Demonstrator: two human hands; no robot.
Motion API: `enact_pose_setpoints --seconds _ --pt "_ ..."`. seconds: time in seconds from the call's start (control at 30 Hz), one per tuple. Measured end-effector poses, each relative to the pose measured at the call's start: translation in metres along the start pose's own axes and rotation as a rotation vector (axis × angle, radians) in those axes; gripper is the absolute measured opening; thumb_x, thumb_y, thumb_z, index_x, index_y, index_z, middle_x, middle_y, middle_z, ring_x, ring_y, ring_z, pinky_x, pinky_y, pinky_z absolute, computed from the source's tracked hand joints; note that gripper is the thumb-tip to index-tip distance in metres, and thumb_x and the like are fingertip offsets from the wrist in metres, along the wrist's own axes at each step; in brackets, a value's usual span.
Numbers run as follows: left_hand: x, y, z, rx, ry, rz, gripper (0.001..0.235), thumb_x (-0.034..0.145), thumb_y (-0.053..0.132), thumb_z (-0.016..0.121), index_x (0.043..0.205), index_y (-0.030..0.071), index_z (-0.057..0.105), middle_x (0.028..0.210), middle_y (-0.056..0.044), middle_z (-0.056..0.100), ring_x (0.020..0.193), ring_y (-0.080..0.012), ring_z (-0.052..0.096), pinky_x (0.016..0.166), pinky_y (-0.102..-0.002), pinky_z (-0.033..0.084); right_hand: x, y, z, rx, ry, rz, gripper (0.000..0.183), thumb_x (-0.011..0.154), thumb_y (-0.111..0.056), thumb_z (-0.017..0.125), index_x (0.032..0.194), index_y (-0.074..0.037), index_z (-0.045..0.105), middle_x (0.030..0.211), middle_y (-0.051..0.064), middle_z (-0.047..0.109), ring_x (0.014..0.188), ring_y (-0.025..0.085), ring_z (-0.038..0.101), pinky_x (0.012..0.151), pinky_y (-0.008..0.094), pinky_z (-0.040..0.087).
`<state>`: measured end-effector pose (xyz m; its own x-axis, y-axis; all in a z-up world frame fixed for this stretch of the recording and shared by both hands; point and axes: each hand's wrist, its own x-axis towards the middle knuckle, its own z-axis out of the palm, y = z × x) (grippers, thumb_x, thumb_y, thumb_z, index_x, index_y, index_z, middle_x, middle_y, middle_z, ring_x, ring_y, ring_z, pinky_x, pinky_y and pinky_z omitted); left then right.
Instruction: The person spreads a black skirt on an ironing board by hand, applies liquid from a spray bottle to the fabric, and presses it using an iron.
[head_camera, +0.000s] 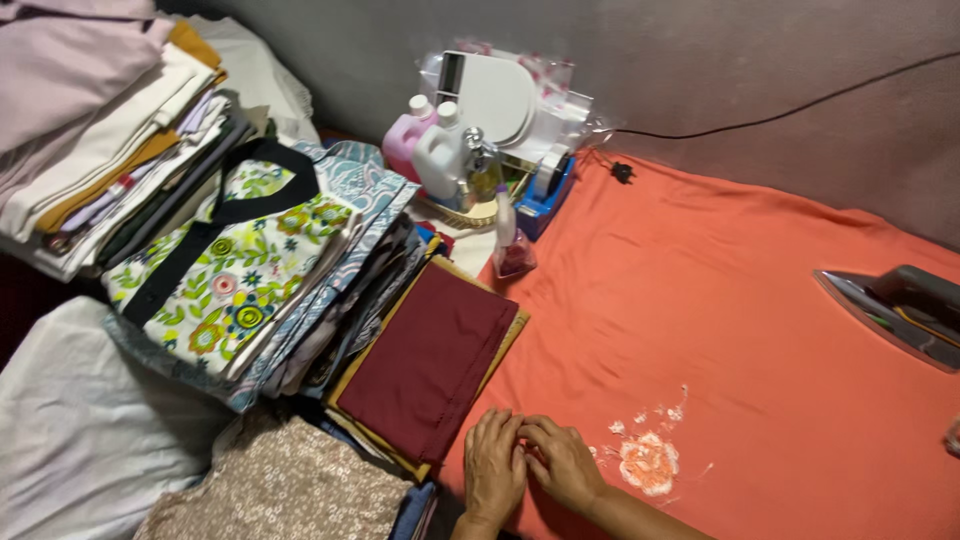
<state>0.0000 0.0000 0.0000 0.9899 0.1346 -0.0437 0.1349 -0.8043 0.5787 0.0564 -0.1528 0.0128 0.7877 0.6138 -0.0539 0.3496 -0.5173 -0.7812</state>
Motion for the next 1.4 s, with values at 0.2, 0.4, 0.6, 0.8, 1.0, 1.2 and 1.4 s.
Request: enact_pose_setpoints --seconds 0.2,0.4,0.6,0.8,1.0,1.2,1.4 --pt "0.007 0.062 0.043 0.02 0.021 0.216 0.038 0.087 0.009 0.065 0.125 0.005 0.063 0.133 -0.016 0.057 0.137 -0.0396 0.041 0.114 -0.061 0.023 -0.054 0.033 -0.044 -0.062 0.226 0.081 0.035 0.081 -0.015 0.071 0.115 -0.009 0.067 0.122 0.007 0.063 0.11 0.028 0.062 0.089 0.043 0.047" --pt "0.006 0.119 0.084 -0.006 -0.116 0.294 0.046 0.086 0.008 0.065 0.131 0.007 0.058 0.142 -0.02 0.046 0.142 -0.0445 0.031 0.114 -0.068 0.014 -0.103 0.049 -0.083 -0.195 0.276 0.268 0.031 0.088 -0.021 0.068 0.118 -0.016 0.067 0.122 -0.003 0.063 0.113 0.021 0.058 0.092 0.042 0.042" --pt "0.013 0.16 0.11 0.093 -0.181 0.396 0.05 0.081 0.013 0.069 0.13 0.012 0.062 0.147 -0.022 0.044 0.141 -0.0463 0.027 0.113 -0.066 0.015 -0.143 0.07 -0.116 -0.277 0.326 0.336 0.038 0.084 -0.026 0.071 0.12 -0.016 0.065 0.129 -0.001 0.06 0.115 0.02 0.052 0.092 0.044 0.036" --pt "0.001 0.207 0.152 0.071 -0.175 0.444 0.039 0.083 0.013 0.065 0.121 0.012 0.066 0.146 -0.019 0.048 0.144 -0.0442 0.028 0.115 -0.066 0.016 -0.186 0.099 -0.136 -0.261 0.34 0.412 0.034 0.084 -0.022 0.07 0.117 -0.014 0.066 0.126 0.001 0.058 0.116 0.023 0.049 0.093 0.047 0.034" --pt "-0.004 0.23 0.205 0.074 -0.219 0.578 0.042 0.079 0.011 0.065 0.121 0.01 0.067 0.141 -0.018 0.05 0.143 -0.0442 0.031 0.113 -0.065 0.021 -0.232 0.132 -0.148 -0.241 0.468 0.448 0.031 0.083 -0.018 0.069 0.113 -0.011 0.068 0.126 0.003 0.058 0.118 0.024 0.048 0.095 0.05 0.032" --pt "-0.007 0.249 0.255 -0.02 -0.169 0.816 0.045 0.073 0.009 0.065 0.118 0.012 0.069 0.135 -0.017 0.056 0.137 -0.0461 0.042 0.111 -0.057 0.035 -0.277 0.152 -0.161 -0.206 0.607 0.52 0.024 0.089 -0.021 0.066 0.111 -0.011 0.069 0.126 0.003 0.06 0.119 0.024 0.048 0.094 0.051 0.032" --pt "-0.008 0.279 0.287 -0.02 -0.206 0.983 0.043 0.073 0.009 0.064 0.115 0.013 0.071 0.133 -0.019 0.057 0.135 -0.0469 0.044 0.109 -0.058 0.035 -0.315 0.164 -0.166 -0.168 0.752 0.602 0.026 0.086 -0.021 0.068 0.109 -0.01 0.069 0.127 0.007 0.058 0.121 0.028 0.048 0.099 0.054 0.029"
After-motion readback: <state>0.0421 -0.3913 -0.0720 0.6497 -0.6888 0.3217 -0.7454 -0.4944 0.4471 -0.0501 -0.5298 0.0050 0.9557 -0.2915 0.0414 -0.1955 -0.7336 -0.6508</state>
